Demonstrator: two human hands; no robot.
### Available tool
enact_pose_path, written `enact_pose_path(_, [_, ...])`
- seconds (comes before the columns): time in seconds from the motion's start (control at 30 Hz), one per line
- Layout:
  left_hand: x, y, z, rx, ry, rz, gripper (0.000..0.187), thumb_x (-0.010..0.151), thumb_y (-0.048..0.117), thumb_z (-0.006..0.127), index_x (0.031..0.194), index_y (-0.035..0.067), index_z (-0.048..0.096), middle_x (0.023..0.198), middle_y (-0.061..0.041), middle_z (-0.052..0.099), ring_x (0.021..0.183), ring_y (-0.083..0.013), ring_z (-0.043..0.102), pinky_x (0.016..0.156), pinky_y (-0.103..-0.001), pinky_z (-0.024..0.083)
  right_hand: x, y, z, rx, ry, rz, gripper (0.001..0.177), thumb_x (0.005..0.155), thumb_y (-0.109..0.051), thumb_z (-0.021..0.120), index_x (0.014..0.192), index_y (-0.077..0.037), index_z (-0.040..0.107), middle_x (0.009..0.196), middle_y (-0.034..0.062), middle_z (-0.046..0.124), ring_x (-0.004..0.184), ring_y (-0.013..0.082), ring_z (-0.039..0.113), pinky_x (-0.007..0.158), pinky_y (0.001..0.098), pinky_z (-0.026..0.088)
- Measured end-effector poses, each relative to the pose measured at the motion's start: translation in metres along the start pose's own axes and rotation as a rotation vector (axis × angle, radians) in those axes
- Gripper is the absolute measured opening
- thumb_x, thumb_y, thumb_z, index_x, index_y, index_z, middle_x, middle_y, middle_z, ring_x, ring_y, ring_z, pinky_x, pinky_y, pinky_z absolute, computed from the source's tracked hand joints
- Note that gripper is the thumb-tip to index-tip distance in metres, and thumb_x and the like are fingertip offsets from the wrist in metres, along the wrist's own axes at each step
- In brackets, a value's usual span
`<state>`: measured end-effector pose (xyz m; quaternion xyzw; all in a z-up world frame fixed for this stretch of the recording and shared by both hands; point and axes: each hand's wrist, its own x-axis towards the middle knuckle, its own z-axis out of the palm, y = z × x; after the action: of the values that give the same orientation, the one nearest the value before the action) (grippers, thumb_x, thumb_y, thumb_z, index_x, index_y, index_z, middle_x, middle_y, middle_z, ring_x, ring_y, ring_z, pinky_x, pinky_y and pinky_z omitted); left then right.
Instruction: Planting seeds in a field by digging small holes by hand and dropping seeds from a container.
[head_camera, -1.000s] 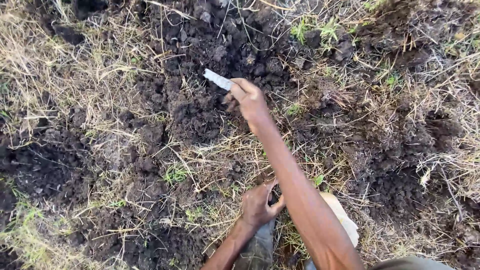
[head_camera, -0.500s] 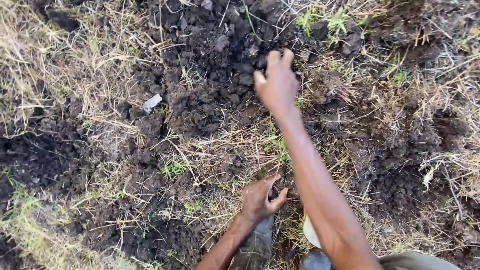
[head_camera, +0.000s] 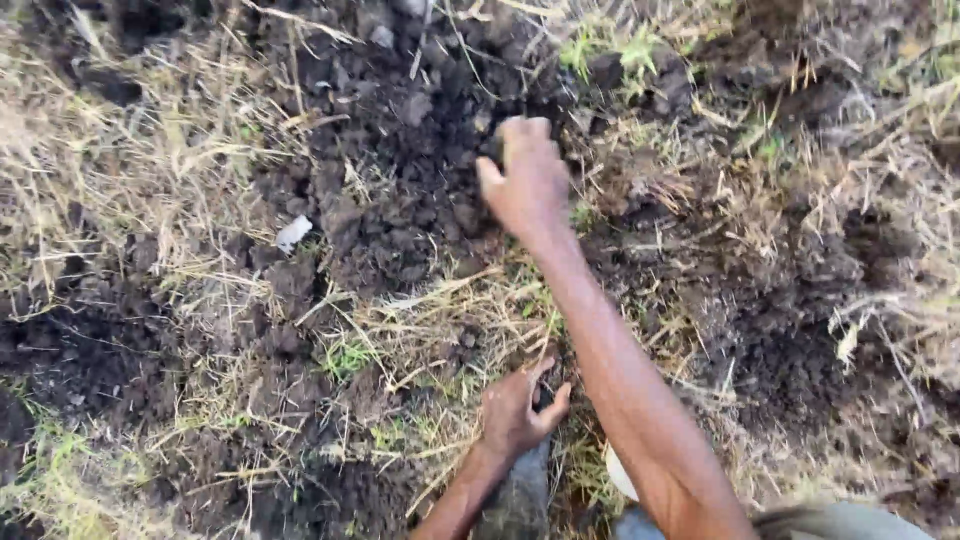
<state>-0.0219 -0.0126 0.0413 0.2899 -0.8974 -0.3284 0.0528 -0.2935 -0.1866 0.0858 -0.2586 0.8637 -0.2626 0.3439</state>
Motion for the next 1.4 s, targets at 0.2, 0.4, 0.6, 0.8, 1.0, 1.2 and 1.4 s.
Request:
enact_pose_path(0.2, [0.002,0.0,0.0,0.0,-0.063,-0.029,0.048,0.089,0.04,0.078,0.129,0.016,0.068,0.052,0.01,0.044,0.042,-0.0068,0.034,0.033,-0.024,0.031,-0.011,0.02,0.051,0.397,-0.065,0.095,0.071,0.077,0.005,0.072,0.138,-0.002,0.036,0.133,0.0209,0.03,0.076,0.0169,0.057,0.042,0.0185,0.05])
enact_pose_path(0.4, [0.002,-0.003,-0.005,-0.192,-0.13,-0.081,0.056,0.066,0.004,0.092,0.115,0.005,0.066,0.084,-0.007,0.076,0.062,-0.0174,0.069,0.052,-0.023,0.059,-0.074,-0.039,0.053,0.19,-0.469,-0.14,0.076,0.087,-0.023,0.072,0.15,-0.006,0.034,0.154,0.0107,0.041,0.141,0.024,0.04,0.118,0.0449,0.033])
enact_pose_path(0.6, [0.002,0.003,-0.002,0.058,-0.159,-0.09,0.053,0.09,0.047,0.075,0.132,0.016,0.066,0.053,0.007,0.05,0.041,-0.0075,0.038,0.033,-0.024,0.032,-0.014,-0.013,0.009,0.382,-0.007,0.131,0.025,0.091,-0.009,0.071,0.111,0.001,0.059,0.132,0.0154,0.043,0.065,0.008,0.058,0.047,0.0119,0.054])
enact_pose_path(0.8, [-0.002,0.0,-0.001,-0.074,0.017,0.035,0.052,0.091,0.034,0.081,0.133,0.011,0.062,0.057,0.009,0.044,0.044,-0.0071,0.035,0.033,-0.024,0.03,0.001,0.04,0.044,0.371,-0.448,0.108,0.023,0.081,-0.014,0.066,0.086,-0.014,0.044,0.146,0.0142,0.033,0.13,0.0298,0.044,0.097,0.0433,0.057])
enact_pose_path(1.0, [0.012,0.001,-0.003,-0.084,-0.065,-0.047,0.044,0.092,0.038,0.073,0.127,0.013,0.068,0.056,0.008,0.051,0.043,-0.0064,0.042,0.034,-0.022,0.039,-0.006,0.021,0.029,0.362,-0.862,-0.114,0.028,0.096,-0.016,0.067,0.082,-0.018,0.042,0.083,-0.0031,0.05,0.061,0.0069,0.051,0.051,0.0219,0.048])
enact_pose_path(1.2, [0.022,0.015,-0.025,-0.088,-0.368,-0.226,0.051,0.094,0.045,0.069,0.138,0.019,0.062,0.05,0.009,0.047,0.038,-0.0076,0.034,0.031,-0.024,0.03,0.006,-0.041,0.009,-0.044,-0.17,-0.379,0.016,0.091,-0.003,0.063,0.106,-0.008,0.062,0.099,0.0058,0.063,0.085,0.0154,0.06,0.093,0.0411,0.05])
enact_pose_path(1.4, [0.011,0.013,-0.021,-0.035,-0.349,-0.219,0.048,0.097,0.05,0.061,0.134,0.02,0.065,0.051,0.009,0.041,0.04,-0.0081,0.033,0.032,-0.025,0.028,0.024,0.017,0.036,-0.788,-0.469,-0.691,0.055,0.086,-0.009,0.058,0.14,-0.014,0.052,0.155,0.0142,0.039,0.146,0.0313,0.032,0.118,0.065,0.024])
